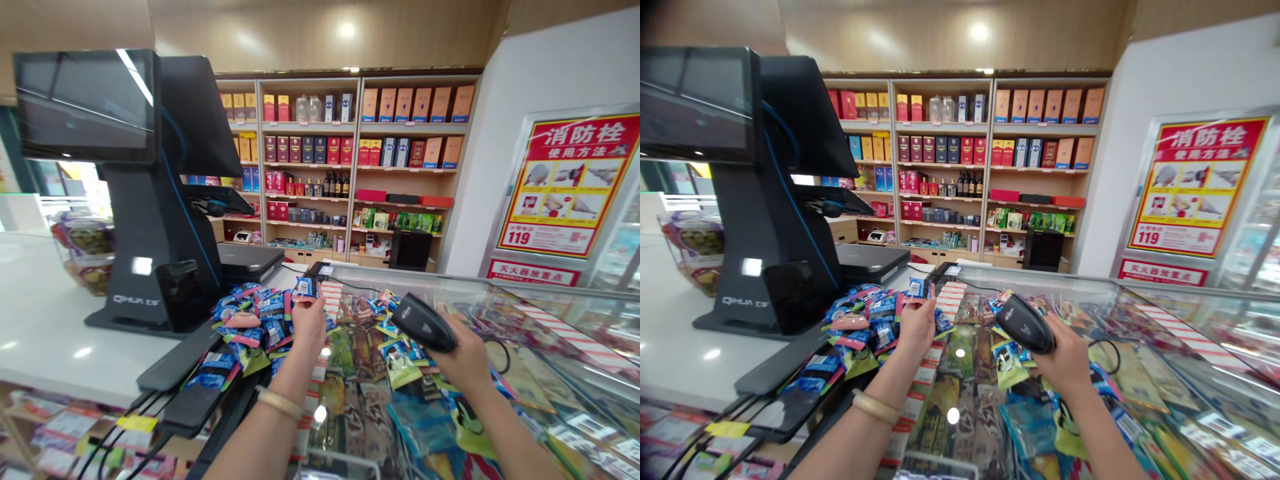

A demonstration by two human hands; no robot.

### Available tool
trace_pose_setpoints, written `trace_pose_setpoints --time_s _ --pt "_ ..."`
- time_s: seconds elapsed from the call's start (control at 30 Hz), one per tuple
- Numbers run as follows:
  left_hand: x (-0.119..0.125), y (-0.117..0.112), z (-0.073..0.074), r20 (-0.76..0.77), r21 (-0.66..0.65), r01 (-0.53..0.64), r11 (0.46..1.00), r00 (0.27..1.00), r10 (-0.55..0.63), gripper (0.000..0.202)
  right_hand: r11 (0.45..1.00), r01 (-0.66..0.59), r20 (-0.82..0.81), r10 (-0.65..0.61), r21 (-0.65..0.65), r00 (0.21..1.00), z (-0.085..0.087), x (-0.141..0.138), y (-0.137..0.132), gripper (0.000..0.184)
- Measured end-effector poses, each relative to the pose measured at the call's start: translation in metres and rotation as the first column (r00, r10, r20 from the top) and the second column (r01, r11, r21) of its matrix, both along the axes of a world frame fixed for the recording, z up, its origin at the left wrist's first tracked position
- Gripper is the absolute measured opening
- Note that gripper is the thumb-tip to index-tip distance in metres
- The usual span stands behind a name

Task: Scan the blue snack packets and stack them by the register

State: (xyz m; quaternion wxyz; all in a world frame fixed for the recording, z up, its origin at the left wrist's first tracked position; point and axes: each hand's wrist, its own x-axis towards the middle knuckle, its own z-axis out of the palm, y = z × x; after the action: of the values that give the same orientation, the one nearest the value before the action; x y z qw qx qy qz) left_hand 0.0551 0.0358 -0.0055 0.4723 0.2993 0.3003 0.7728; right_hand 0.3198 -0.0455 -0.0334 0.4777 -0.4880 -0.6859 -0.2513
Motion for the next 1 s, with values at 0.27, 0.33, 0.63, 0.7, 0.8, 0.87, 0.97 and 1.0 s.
trace_pose_setpoints --time_s 0.27,0.33,0.63,0.7,0.8,0.87,0.97,1.0 --pt "-0.024 -0.002 0.024 0.629 -0.035 0.334 0.942 0.740 -0.239 0.033 0.999 0.045 -0.015 -0.045 0.002 0.999 -0.003 0.007 0.003 0.027" --pt "-0.025 -0.003 0.024 0.649 0.002 0.374 0.927 0.705 -0.286 0.033 0.999 0.041 -0.024 -0.042 -0.008 0.999 -0.002 0.007 0.002 0.027" --pt "-0.007 -0.015 0.021 0.653 -0.061 0.560 0.826 0.648 -0.391 0.030 0.993 0.119 -0.028 -0.120 -0.028 0.992 0.012 0.006 -0.005 0.014" --pt "0.004 -0.018 0.013 0.536 -0.141 0.554 0.821 0.739 -0.407 0.021 0.987 0.159 -0.026 -0.159 0.001 0.987 0.015 0.011 -0.007 0.014" --pt "0.023 -0.023 -0.007 0.062 -0.234 0.459 0.857 0.887 -0.458 0.016 0.975 0.218 -0.029 -0.217 0.043 0.976 0.017 0.019 -0.007 0.018" --pt "0.033 -0.029 -0.023 -0.424 -0.164 0.398 0.903 0.798 -0.429 0.030 0.963 0.264 -0.041 -0.262 0.051 0.964 0.016 0.025 -0.006 0.020" --pt "0.043 -0.041 -0.040 -0.900 0.059 0.459 0.886 0.408 -0.152 0.053 0.943 0.333 -0.069 -0.331 0.019 0.941 0.013 0.031 -0.003 0.024" --pt "0.045 -0.046 -0.043 -0.957 0.094 0.504 0.859 0.283 -0.062 0.059 0.935 0.354 -0.078 -0.353 0.001 0.933 0.011 0.033 -0.003 0.025"
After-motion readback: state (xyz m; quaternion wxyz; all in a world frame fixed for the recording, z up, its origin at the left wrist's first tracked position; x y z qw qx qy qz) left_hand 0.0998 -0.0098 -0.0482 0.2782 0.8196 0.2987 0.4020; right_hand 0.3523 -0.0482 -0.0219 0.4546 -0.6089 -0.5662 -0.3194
